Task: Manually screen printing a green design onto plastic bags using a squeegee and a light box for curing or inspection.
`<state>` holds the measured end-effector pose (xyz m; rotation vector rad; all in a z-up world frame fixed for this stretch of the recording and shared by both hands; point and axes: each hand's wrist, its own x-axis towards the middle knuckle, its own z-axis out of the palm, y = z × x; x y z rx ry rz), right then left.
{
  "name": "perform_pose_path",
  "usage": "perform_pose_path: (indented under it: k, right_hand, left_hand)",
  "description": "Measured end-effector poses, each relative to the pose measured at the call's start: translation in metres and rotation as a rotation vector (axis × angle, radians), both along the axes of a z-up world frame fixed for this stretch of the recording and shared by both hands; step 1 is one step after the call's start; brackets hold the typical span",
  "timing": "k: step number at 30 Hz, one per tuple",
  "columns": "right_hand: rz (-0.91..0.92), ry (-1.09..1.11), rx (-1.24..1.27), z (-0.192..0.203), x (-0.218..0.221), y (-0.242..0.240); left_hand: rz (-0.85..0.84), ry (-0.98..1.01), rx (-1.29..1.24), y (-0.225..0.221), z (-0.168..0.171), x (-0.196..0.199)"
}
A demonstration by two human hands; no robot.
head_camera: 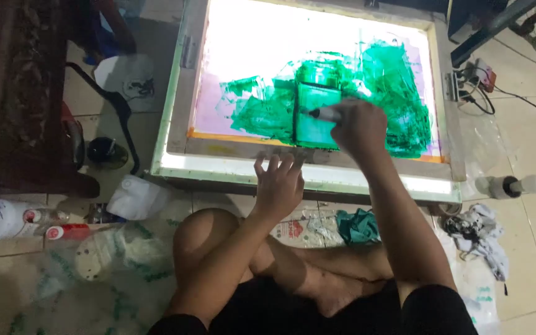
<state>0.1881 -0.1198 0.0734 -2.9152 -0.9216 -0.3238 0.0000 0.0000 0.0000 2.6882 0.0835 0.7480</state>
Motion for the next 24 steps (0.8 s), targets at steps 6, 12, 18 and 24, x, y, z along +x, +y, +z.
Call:
perform_pose_path:
  k: [6,12,18,24]
  right_hand:
    - [0.040,0.089,-0.019,-0.001,-0.057,-0.008]
    - [0.030,0.044,-0.090,-0.030,-0.008,0.006]
    - [0.031,-0.049,-0.091,-0.051,0.075,0.031]
    - [0.017,-0.039,-0.047,-0.024,0.065,0.031]
  left_hand:
    - [-0.056,0.109,-0.052,0.000,-0.003,-0.001]
    - [-0.063,0.141,-0.076,0.006,0.004,0.006]
    - [-0.034,0.053,-0.061,0.007,-0.001,0.012]
    - [-0.011,-0.025,-0.006,0.005,-0.006,0.010]
